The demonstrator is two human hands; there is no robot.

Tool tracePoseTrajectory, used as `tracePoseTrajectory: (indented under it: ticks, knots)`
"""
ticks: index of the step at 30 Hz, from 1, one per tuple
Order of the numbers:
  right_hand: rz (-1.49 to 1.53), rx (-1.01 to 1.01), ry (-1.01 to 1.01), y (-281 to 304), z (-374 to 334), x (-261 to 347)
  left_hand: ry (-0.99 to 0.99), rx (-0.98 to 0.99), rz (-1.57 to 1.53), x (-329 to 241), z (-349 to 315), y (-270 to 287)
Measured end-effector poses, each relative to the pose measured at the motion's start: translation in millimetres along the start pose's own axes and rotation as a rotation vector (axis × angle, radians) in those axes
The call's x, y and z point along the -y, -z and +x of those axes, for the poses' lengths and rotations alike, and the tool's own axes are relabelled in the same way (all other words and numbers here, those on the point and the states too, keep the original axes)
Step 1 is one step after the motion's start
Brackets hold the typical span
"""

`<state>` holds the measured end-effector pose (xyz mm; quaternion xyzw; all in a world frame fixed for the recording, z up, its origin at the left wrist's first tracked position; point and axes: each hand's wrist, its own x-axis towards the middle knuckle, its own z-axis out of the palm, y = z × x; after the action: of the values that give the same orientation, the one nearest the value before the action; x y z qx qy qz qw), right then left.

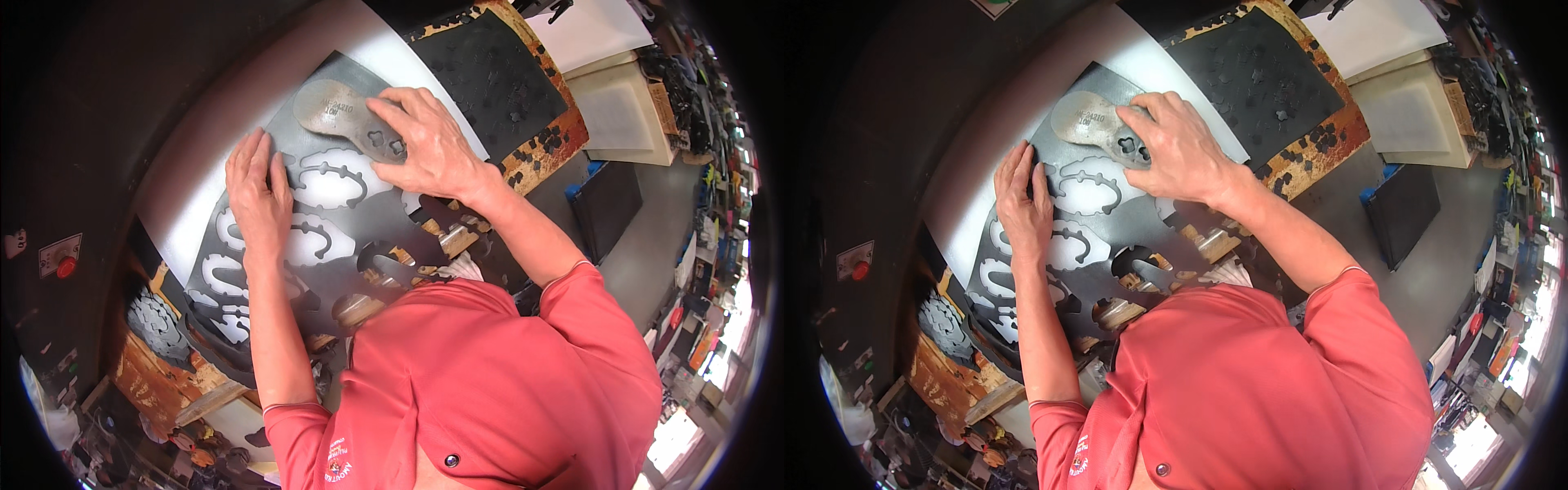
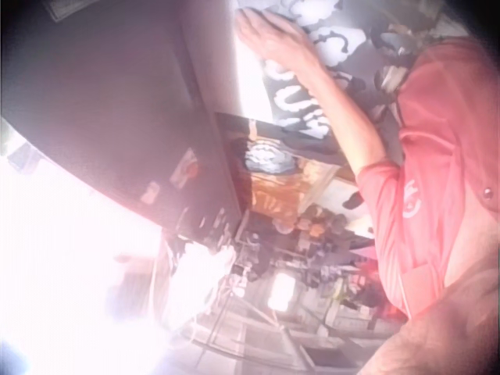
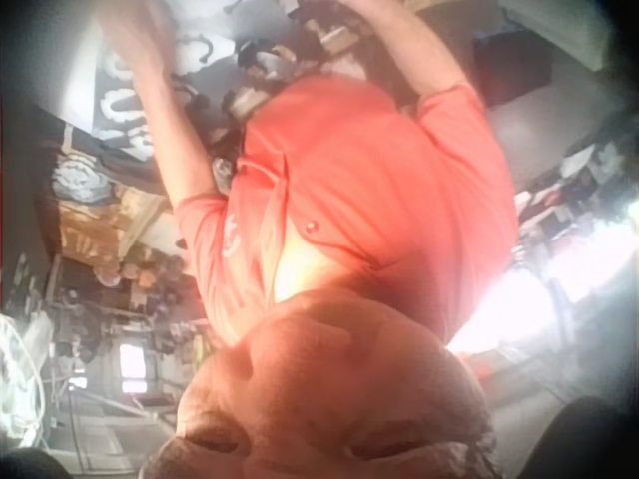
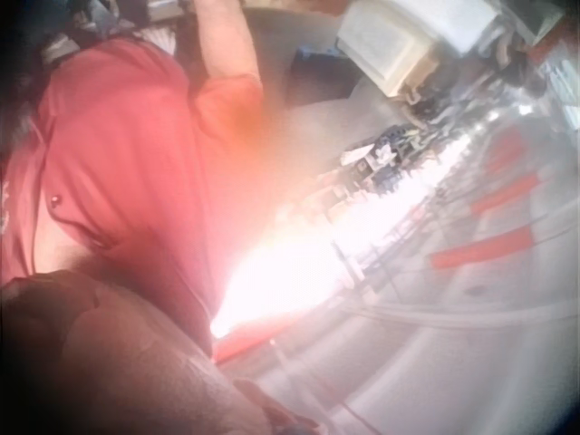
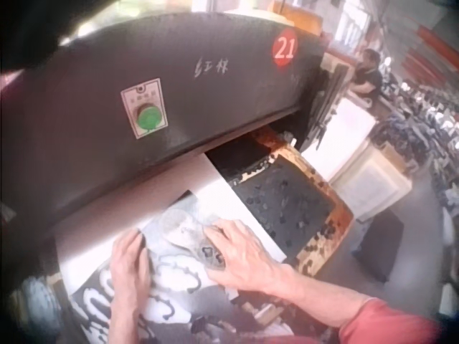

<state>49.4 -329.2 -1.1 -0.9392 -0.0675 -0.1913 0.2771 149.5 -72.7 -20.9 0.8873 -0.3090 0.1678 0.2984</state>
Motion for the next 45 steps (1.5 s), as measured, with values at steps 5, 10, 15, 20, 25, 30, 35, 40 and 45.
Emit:
tracePoseTrajectory:
  ticks: [5,10,15,20,25,30,35,40,45]
  knots:
    - [-0.081,0.041,0.011,-13,22,9,0.041,-0.001,-0.018,1,0,-2]
    - [-0.092,0.184,0.321,21,37,3,0.046,-0.01,-0.026,5,0,-1]
    - [-0.152,0.318,0.634,68,38,-22,0.03,-0.045,-0.071,4,0,-2]
    - [0.217,0.096,-0.452,53,1,0,0.042,-0.048,-0.073,4,0,-2]
    - [-0.098,-0.072,-0.118,-8,-37,35,0.05,-0.039,-0.068,6,0,-3]
    - [0.043,-0.098,-0.112,-1,-29,11,0.059,-0.032,-0.058,6,-1,-2]
    - [0.59,0.0,-0.453,37,-26,1,0.054,-0.028,-0.088,6,-1,-2]
    - [1.44,-0.195,-0.486,89,-12,-9,0.068,-0.006,-0.062,4,0,-1]
    - [2.271,-0.174,-0.507,86,-9,-19,0.078,-0.01,-0.079,4,0,-1]
